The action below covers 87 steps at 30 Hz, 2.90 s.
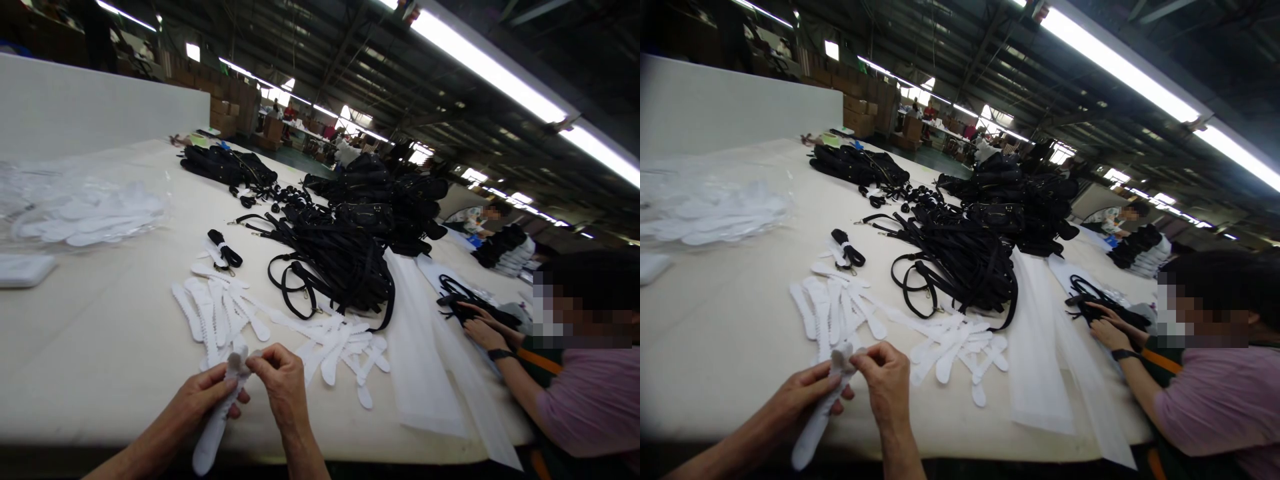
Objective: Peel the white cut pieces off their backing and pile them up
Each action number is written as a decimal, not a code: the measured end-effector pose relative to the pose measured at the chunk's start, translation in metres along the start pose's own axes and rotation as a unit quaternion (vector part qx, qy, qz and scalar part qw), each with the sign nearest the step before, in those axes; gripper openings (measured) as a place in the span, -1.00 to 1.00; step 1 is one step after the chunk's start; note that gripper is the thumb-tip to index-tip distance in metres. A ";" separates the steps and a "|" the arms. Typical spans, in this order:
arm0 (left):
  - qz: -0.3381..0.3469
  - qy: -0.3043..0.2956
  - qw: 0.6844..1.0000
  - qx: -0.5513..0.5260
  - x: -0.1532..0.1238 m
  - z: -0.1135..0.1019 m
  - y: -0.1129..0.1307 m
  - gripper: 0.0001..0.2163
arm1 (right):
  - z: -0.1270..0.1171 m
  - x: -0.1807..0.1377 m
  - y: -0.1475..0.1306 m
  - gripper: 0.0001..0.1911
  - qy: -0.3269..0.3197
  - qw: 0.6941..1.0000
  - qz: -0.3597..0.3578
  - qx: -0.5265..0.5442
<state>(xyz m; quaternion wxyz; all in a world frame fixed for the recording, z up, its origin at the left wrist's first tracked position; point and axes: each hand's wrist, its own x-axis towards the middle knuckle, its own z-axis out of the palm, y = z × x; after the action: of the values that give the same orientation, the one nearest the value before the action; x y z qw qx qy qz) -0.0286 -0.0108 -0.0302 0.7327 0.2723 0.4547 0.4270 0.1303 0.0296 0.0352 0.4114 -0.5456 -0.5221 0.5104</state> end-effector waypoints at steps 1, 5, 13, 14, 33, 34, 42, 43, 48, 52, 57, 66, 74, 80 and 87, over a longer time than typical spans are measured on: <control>-0.005 0.016 1.000 -0.011 0.000 0.000 0.002 -0.58 | 0.000 0.000 0.001 -0.84 0.003 1.000 -0.003 0.005; 0.019 0.055 0.992 -0.110 0.003 -0.003 0.010 -0.61 | -0.009 0.004 0.006 -0.81 0.024 0.999 -0.022 0.015; 0.074 -0.062 0.985 -0.140 0.000 -0.004 0.019 -0.67 | -0.109 0.037 0.005 -0.64 0.173 0.973 -0.074 -0.133; 0.071 -0.078 0.985 -0.136 -0.002 -0.001 0.020 -0.69 | -0.125 0.043 0.005 -0.63 0.183 0.967 -0.069 -0.161; 0.062 -0.101 0.993 0.024 0.004 -0.002 0.003 -0.66 | -0.010 -0.003 -0.026 -0.75 -0.192 0.980 -0.047 -0.029; 0.059 -0.096 0.993 0.024 0.005 -0.003 0.001 -0.65 | -0.010 -0.002 -0.023 -0.76 -0.180 0.982 -0.045 -0.029; 0.037 -0.058 0.996 0.054 0.003 0.001 -0.003 -0.61 | -0.001 -0.004 -0.007 -0.91 -0.047 0.999 -0.002 0.006; 0.030 -0.050 0.997 0.056 0.004 0.000 -0.003 -0.60 | 0.000 -0.005 -0.006 -0.90 -0.033 0.999 0.000 0.006; 0.021 0.039 0.999 -0.004 0.009 -0.007 0.004 -0.60 | -0.011 0.001 0.003 -0.84 0.036 0.999 -0.022 0.028; 0.049 0.054 0.995 -0.070 0.001 -0.007 0.016 -0.61 | -0.052 0.017 0.006 -0.76 0.115 0.991 -0.061 -0.027; 0.061 -0.026 0.993 -0.098 -0.004 -0.003 0.013 -0.67 | -0.129 0.051 0.006 -0.65 0.196 0.961 -0.082 -0.178; 0.040 -0.090 0.994 -0.041 -0.003 0.005 0.006 -0.64 | -0.072 0.017 -0.018 -0.58 -0.007 0.974 -0.086 -0.210; 0.042 -0.094 0.994 0.028 -0.002 -0.006 0.000 -0.60 | 0.002 -0.001 -0.014 -0.86 -0.152 0.988 -0.021 0.010; 0.028 -0.067 0.996 0.059 -0.003 -0.004 0.002 -0.59 | 0.010 -0.004 -0.006 -0.92 -0.054 0.998 -0.002 0.025; 0.027 0.050 0.998 -0.023 -0.006 -0.007 0.019 -0.56 | -0.034 0.009 -0.008 -0.81 0.081 0.993 -0.072 -0.054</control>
<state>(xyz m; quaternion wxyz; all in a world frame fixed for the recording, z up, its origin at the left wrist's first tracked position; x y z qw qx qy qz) -0.0434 -0.0064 -0.0161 0.7034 0.2459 0.4733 0.4699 0.1622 0.0424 0.0470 0.4579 -0.5677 -0.5520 0.4042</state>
